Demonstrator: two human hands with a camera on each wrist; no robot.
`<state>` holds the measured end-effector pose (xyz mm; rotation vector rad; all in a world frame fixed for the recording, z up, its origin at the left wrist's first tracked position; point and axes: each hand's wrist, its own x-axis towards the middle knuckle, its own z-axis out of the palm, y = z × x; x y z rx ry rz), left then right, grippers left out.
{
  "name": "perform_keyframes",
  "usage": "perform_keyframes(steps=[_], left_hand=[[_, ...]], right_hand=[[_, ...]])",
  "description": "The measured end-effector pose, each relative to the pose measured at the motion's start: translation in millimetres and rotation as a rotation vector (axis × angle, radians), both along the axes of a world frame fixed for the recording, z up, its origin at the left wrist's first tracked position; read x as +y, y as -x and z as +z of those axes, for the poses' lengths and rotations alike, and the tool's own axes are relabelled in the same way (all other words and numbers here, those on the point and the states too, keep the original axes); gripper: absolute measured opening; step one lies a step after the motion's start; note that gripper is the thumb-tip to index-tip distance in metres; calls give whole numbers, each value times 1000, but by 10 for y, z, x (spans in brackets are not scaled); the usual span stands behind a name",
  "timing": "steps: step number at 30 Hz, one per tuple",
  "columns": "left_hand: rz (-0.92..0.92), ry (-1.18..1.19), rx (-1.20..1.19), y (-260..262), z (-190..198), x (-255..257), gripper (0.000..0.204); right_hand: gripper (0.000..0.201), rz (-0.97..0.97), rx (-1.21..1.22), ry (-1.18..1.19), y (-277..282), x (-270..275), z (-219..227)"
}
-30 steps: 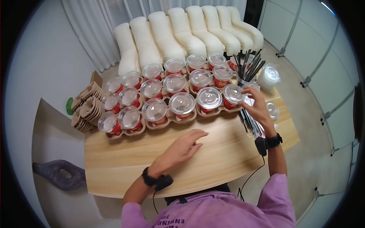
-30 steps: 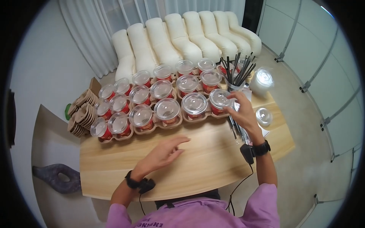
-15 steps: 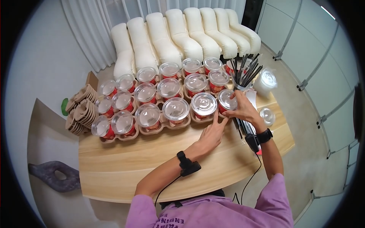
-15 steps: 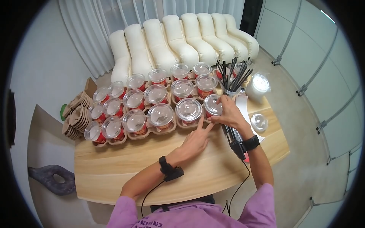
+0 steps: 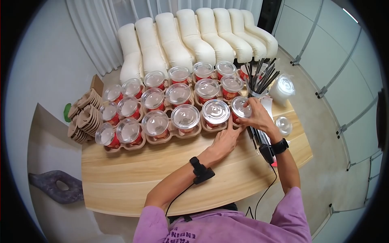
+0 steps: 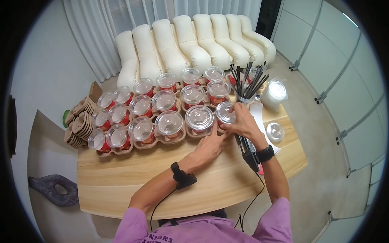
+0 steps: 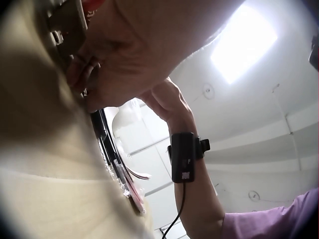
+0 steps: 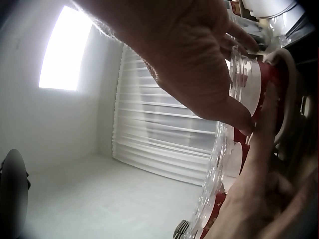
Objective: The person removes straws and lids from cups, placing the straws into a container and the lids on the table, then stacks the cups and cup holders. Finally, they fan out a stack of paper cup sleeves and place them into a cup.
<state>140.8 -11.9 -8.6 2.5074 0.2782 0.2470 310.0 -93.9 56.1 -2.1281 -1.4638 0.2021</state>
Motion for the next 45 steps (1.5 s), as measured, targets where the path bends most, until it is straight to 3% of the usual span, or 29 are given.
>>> perform_keyframes(steps=[8, 11, 13, 19, 23, 26, 29, 34, 35, 39, 41, 42, 44, 45], left_hand=[[9, -113, 3, -31, -60, 3, 88], [36, -83, 2, -34, -48, -9, 75], [26, -189, 9, -67, -101, 12, 89], [23, -241, -8, -58, -100, 24, 92], [30, -231, -14, -36, 29, -8, 91], [38, -67, 24, 9, 105, -18, 85], [40, -10, -89, 54, 126, -43, 85], [-26, 0, 42, 257, 197, -157, 70], [-48, -27, -23, 342, 122, -174, 58], [-8, 88, -95, 669, 108, -139, 58], [272, 178, -243, 849, 406, -190, 70], [280, 175, -238, 881, 480, -186, 70], [367, -24, -603, 883, 601, -124, 89], [374, -29, -603, 878, 628, -89, 89]], right_hand=[[62, 4, 26, 25, -2, 3, 0], [62, -5, 27, 24, 9, 2, 8], [62, -12, 17, 18, 16, 1, 27], [57, -43, -2, -93, 100, 12, 161], [53, -21, -26, -155, 105, -29, 291], [53, -24, -62, -229, 102, -73, 429], [55, -8, -103, -308, 160, -151, 638], [54, -13, -47, -344, 371, -265, 897], [56, 6, -74, -355, 385, -275, 869], [57, 76, 35, -263, 617, -331, 917], [57, 129, 60, -287, 726, -333, 851], [57, 179, 78, -310, 787, -327, 820], [57, 218, 101, -283, 939, -300, 821], [57, 249, 178, -266, 1014, -287, 813]])
